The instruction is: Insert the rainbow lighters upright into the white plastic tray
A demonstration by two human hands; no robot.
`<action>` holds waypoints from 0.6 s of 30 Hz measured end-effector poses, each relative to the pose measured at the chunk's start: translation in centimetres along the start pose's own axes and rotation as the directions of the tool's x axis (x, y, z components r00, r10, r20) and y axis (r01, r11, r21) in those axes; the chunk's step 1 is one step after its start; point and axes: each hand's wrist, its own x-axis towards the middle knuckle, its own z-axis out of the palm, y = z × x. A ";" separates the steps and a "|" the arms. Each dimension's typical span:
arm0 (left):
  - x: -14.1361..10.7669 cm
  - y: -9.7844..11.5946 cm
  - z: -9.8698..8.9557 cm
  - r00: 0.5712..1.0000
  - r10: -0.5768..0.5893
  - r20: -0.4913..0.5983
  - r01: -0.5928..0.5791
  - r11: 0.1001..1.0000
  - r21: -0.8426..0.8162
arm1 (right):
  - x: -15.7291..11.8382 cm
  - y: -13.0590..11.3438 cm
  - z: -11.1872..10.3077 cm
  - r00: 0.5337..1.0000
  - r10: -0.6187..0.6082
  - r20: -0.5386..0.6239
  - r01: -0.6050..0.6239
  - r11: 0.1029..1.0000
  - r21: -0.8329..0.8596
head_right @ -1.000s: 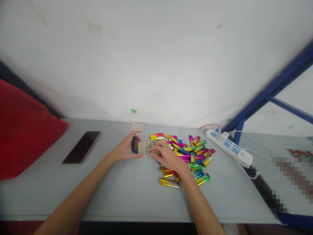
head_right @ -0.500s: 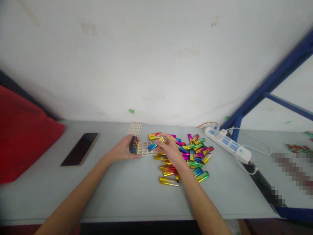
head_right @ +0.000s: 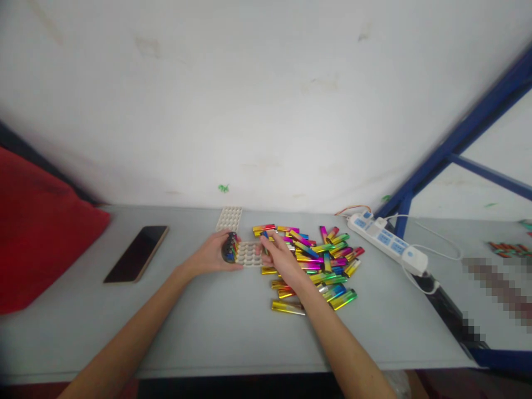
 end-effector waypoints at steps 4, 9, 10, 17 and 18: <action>0.0 0.3 0.3 1.000 0.006 -0.011 -0.006 1.000 -0.026 | -0.1 0.2 0.1 0.999 -0.045 -0.019 0.041 0.986 -0.160; 0.1 0.5 0.5 1.000 0.002 0.005 -0.002 1.000 -0.028 | -0.2 0.3 -0.1 0.950 -0.311 -0.027 0.254 0.819 -0.514; 0.1 0.5 0.5 1.000 0.000 0.012 0.000 1.000 -0.025 | -0.2 0.3 -0.1 0.937 -0.348 -0.028 0.272 0.777 -0.567; 0.1 0.5 0.4 1.000 0.002 0.012 -0.002 1.000 -0.028 | -0.3 0.9 -0.2 0.905 -0.426 -0.025 0.283 0.643 -0.712; 0.0 0.5 0.4 1.000 0.000 0.011 0.000 1.000 -0.027 | -0.3 1.0 -0.2 0.905 -0.425 -0.018 0.286 0.639 -0.714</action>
